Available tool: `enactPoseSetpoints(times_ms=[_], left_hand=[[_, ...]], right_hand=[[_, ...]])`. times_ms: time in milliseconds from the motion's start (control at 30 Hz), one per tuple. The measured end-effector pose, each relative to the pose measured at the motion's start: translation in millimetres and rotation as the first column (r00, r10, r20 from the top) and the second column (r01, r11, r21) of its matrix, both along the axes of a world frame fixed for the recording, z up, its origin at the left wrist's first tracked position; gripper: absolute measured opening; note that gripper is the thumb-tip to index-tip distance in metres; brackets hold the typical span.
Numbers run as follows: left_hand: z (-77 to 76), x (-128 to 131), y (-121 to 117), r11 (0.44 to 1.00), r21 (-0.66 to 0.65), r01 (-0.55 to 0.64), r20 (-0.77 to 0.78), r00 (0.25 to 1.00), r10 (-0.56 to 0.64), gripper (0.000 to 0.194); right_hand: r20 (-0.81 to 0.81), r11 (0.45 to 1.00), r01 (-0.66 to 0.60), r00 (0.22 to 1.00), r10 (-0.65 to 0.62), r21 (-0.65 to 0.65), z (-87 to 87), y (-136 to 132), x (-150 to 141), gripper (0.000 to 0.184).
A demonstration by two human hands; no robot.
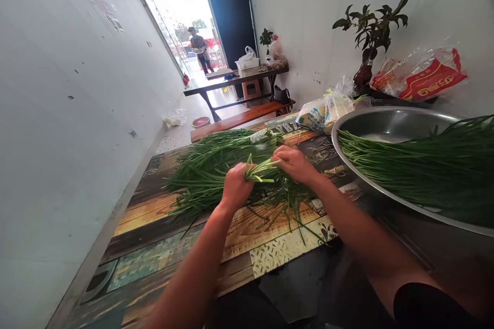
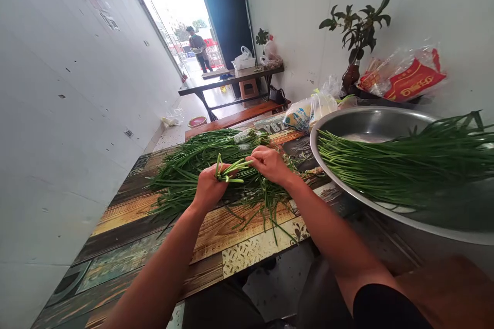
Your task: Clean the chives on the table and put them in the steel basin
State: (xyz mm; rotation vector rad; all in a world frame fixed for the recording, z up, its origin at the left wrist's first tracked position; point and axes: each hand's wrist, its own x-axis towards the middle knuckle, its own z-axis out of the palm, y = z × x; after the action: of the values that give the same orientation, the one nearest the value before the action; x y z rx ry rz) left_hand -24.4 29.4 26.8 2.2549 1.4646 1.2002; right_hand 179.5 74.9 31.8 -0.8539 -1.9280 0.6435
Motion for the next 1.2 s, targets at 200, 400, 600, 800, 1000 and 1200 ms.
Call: enactPoseSetpoints(times_ms=[200, 400, 600, 800, 1000, 1200], left_hand=[[-0.2, -0.7, 0.8, 0.998, 0.052, -0.035, 0.035, 0.999, 0.034, 0.012], [-1.1, -0.7, 0.4, 0.982, 0.14, -0.127, 0.18, 0.979, 0.101, 0.014], [-3.5, 0.4, 0.9, 0.976, 0.123, -0.179, 0.284, 0.949, 0.138, 0.014], [-2.7, 1.8, 1.5, 0.945, 0.248, -0.213, 0.207, 0.965, 0.163, 0.014], [-3.6, 1.1, 1.5, 0.932, 0.298, -0.208, 0.177, 0.971, 0.16, 0.015], [-3.9, 1.6, 0.9, 0.946, 0.246, -0.213, 0.204, 0.965, 0.165, 0.016]], right_hand=[[-0.074, 0.919, 0.39, 0.916, -0.394, -0.063, -8.3, 23.1, 25.0, 0.038], [0.475, 0.813, 0.579, 0.698, -0.536, 0.066, -29.5, 46.2, 38.2, 0.029], [0.528, 0.837, 0.538, 0.683, -0.505, 0.105, -42.9, 53.8, 35.3, 0.018], [0.404, 0.865, 0.489, 0.773, -0.488, 0.111, -35.9, 51.2, 34.3, 0.015], [0.221, 0.881, 0.457, 0.853, -0.473, 0.125, -30.5, 46.1, 33.8, 0.012], [-0.085, 0.947, 0.302, 0.952, -0.294, 0.11, -13.3, 27.8, 22.0, 0.013]])
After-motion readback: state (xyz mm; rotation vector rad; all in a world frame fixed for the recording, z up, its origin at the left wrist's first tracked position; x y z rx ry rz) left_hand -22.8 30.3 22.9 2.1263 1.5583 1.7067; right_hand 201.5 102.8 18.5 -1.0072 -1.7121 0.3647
